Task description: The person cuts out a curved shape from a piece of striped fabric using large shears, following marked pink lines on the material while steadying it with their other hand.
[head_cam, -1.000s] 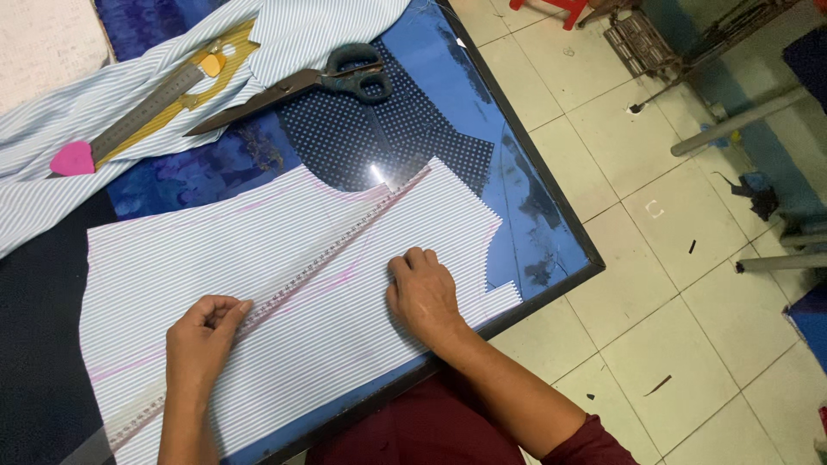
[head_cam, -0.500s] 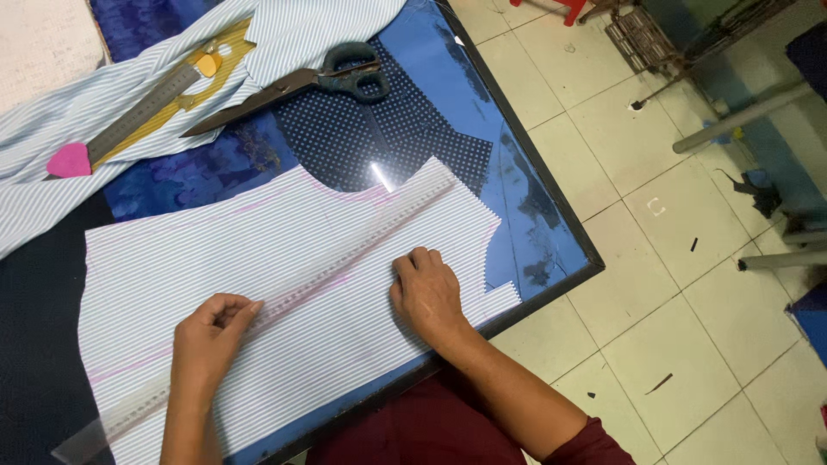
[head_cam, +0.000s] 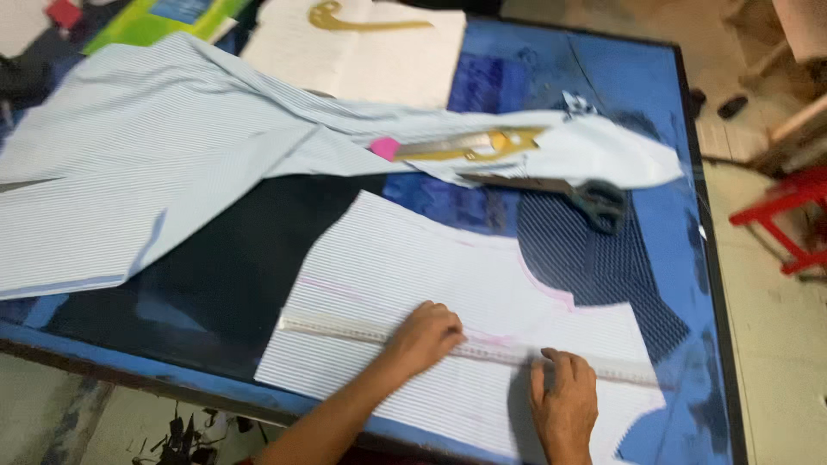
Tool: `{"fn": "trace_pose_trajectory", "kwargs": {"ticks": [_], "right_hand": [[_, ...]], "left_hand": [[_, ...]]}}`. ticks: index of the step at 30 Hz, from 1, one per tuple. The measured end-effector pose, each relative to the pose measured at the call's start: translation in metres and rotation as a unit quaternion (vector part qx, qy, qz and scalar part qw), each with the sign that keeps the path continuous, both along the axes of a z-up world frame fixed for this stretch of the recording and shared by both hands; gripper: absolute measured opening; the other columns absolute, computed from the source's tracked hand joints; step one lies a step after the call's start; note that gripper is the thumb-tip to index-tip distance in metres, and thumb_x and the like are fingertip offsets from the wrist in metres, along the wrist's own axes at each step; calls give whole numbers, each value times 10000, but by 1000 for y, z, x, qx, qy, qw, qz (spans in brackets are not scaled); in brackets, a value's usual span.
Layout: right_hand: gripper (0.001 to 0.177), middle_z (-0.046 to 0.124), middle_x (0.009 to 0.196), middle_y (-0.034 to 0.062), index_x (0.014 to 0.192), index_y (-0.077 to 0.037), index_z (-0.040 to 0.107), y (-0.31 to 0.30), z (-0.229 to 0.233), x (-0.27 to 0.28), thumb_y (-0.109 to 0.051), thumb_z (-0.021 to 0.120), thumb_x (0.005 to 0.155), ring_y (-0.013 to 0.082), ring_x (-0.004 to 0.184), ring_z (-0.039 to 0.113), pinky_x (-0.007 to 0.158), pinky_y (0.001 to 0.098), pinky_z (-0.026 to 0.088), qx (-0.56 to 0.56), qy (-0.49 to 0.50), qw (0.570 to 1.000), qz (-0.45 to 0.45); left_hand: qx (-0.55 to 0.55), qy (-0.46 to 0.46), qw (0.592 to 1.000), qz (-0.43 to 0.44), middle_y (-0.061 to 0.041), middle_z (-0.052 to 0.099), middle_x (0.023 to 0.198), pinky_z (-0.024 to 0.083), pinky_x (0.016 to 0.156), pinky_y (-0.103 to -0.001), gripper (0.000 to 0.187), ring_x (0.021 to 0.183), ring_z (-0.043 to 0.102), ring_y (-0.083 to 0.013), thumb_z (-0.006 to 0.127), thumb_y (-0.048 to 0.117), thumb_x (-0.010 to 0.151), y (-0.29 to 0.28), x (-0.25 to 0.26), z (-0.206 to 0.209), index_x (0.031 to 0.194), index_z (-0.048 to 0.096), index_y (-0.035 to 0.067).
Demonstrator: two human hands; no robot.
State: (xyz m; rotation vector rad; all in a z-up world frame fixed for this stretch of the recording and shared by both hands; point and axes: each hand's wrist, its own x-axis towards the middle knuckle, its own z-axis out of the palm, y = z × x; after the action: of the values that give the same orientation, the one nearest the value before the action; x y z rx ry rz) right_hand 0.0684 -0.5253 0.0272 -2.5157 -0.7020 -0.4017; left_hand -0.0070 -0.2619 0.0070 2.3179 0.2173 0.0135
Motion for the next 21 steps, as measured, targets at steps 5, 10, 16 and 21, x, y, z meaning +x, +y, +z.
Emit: {"fn": "trace_pose_trajectory", "kwargs": {"ticks": [5, 10, 16, 21], "right_hand": [[367, 679, 1049, 145, 1157, -106, 726, 25, -12, 10, -342, 739, 875, 344, 965, 658, 898, 470, 545, -48, -21, 998, 47], [379, 662, 1149, -44, 1131, -353, 719, 64, -2, 6, -603, 662, 851, 201, 1156, 659, 935, 440, 551, -225, 250, 939, -67], [330, 739, 1092, -108, 956, -342, 706, 93, 7, 25, -635, 717, 805, 142, 1056, 703, 837, 370, 532, -319, 356, 877, -45], [300, 781, 811, -60, 821, -270, 741, 96, 13, 43, -548, 832, 755, 114, 820, 710, 774, 268, 497, -272, 448, 851, -34]], "left_hand": [[16, -191, 981, 21, -72, 610, 907, 451, 793, -429, 129, 909, 548, -304, 766, 187, 934, 15, -22, 20, 921, 683, 90], [11, -198, 980, 25, -59, 660, 866, 456, 817, -410, 134, 853, 597, -295, 747, 179, 932, 34, -60, 18, 892, 641, 109], [-19, -70, 997, 40, -9, 703, 898, 504, 764, -411, 153, 919, 636, -252, 742, 281, 951, 78, -82, 21, 944, 679, 142], [-43, 28, 999, 12, -20, 709, 967, 506, 781, -398, 164, 934, 644, -231, 703, 298, 987, 95, -79, 54, 1028, 702, 139]]}}
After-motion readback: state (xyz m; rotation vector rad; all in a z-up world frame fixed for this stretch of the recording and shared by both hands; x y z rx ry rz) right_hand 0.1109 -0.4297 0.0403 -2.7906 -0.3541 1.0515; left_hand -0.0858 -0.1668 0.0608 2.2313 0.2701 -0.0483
